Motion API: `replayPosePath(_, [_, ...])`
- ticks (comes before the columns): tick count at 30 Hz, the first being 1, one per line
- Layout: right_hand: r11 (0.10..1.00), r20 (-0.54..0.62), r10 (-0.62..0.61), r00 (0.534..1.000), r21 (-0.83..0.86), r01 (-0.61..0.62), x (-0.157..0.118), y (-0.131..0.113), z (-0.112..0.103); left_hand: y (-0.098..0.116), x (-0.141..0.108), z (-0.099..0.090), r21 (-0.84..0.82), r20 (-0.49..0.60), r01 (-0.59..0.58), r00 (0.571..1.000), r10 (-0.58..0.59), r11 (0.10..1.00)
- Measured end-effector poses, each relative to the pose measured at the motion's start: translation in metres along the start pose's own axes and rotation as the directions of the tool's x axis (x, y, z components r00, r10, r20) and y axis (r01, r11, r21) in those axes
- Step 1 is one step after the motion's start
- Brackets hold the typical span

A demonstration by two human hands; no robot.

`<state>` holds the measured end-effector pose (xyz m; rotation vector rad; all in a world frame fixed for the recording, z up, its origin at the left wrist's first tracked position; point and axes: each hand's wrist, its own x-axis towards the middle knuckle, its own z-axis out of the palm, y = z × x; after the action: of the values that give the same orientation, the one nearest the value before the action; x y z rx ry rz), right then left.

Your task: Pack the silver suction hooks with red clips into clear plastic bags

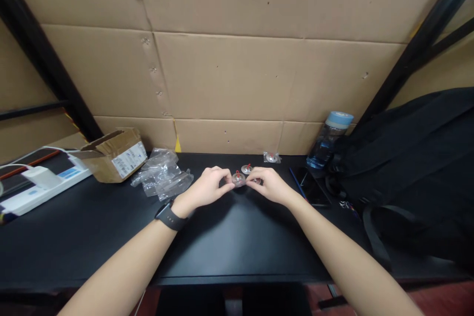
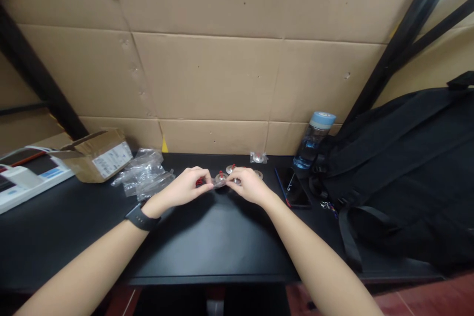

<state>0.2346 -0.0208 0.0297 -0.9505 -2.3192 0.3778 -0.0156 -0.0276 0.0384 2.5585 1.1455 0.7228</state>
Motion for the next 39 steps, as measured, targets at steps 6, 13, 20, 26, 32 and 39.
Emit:
replayPosePath(6, [0.989,0.094,0.145,0.985,-0.001,-0.146,0.000,0.002,-0.002,0.003,-0.001,0.000,-0.128,0.092,0.105,0.991,-0.093,0.986])
replayPosePath(13, [0.973,0.230,0.204,0.952,-0.151,-0.172,-0.004,0.009,0.011,0.006,-0.003,0.024,-0.007,0.088,0.237,0.968,-0.236,0.971])
replayPosePath(20, [0.980,0.053,0.069,0.996,-0.192,-0.057,-0.007,0.000,0.014,0.013,-0.009,0.027,0.293,0.055,0.135,0.986,-0.158,0.946])
replayPosePath(26, [0.972,0.183,-0.082,0.980,-0.201,0.119,-0.006,-0.002,0.012,0.017,-0.012,0.023,0.353,0.062,0.068,0.993,-0.095,0.933])
replayPosePath(32, [0.965,0.199,-0.031,0.979,-0.248,0.081,-0.008,-0.007,0.014,0.020,-0.012,0.023,0.342,0.075,0.048,0.994,-0.078,0.938])
replayPosePath(39, [0.997,0.142,-0.019,0.990,-0.078,0.030,-0.007,-0.011,0.015,0.018,-0.012,0.025,0.398,0.072,0.040,0.995,-0.075,0.917])
